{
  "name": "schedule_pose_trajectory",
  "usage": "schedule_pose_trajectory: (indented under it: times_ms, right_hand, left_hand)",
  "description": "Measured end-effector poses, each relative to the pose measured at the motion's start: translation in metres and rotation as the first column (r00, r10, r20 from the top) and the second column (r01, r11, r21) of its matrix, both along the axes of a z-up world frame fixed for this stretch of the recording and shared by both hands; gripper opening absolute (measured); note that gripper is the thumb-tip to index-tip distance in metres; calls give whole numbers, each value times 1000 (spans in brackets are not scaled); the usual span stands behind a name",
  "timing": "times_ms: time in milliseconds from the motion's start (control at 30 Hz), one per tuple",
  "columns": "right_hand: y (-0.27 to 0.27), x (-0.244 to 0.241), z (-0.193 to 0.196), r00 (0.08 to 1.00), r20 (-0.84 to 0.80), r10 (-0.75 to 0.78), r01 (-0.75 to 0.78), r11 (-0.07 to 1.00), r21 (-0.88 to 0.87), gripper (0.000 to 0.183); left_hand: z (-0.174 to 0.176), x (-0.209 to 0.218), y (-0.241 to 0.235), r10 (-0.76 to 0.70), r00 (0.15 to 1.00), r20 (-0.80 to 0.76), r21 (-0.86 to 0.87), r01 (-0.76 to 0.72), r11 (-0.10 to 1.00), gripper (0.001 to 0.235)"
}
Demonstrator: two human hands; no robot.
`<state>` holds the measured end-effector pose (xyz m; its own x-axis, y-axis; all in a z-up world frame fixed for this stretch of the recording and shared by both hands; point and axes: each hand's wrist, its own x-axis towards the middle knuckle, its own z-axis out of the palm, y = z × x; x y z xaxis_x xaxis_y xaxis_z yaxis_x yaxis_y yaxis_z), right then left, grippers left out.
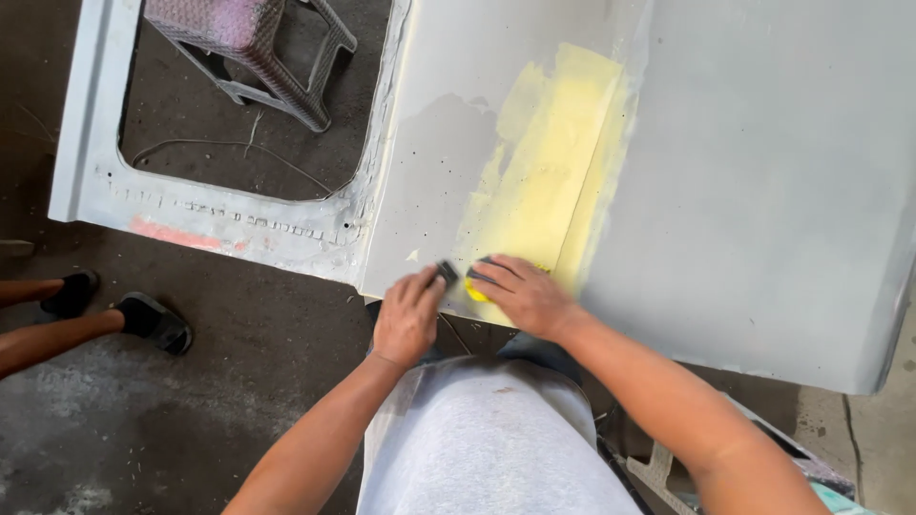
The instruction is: The person wets a sanding block and a cloth in a bucket, then sands a yellow-painted section on a white car door panel. They alternate between sanding and wiping the surface, moving along the panel to smooth the paint.
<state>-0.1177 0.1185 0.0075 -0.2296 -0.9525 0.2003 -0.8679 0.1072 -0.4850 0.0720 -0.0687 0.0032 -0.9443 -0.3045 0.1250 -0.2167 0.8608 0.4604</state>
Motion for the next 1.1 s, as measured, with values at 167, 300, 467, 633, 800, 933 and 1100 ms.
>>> schedule_pose_trajectory:
  times_ms: [167, 300, 467, 633, 800, 933, 1100]
  right_hand:
    - [62, -62, -18, 896, -73, -438, 443, 891, 103, 49]
    - [68, -73, -13, 714, -80, -695, 700, 710, 78, 46]
    - [64, -49, -7, 655, -105, -749, 756, 652, 61, 48]
    - [73, -24, -7, 690, -115, -715, 724, 681, 111, 49]
    - [80, -17, -13, 681, -89, -726, 732, 673, 109, 52]
    - [79, -15, -13, 686, -13, -728, 726, 683, 76, 54]
    - [92, -9, -16, 686, 14, -727, 725, 686, 63, 51]
  left_hand:
    - [-12, -36, -15, -386, 922, 9, -89, 386, 918, 54]
    - [-5, -106, -19, -147, 988, 45, -10, 148, 989, 45]
    - [-20, -73, 52, -437, 899, -34, -105, 432, 896, 42]
    - [1, -62, 48, -699, 714, -30, -91, 694, 714, 41]
    - [-3, -131, 42, -485, 874, -34, -8, 485, 875, 42]
    - [-3, -95, 70, -491, 871, -29, -46, 489, 871, 43]
    - [2, -75, 76, -733, 674, -92, -63, 731, 680, 44]
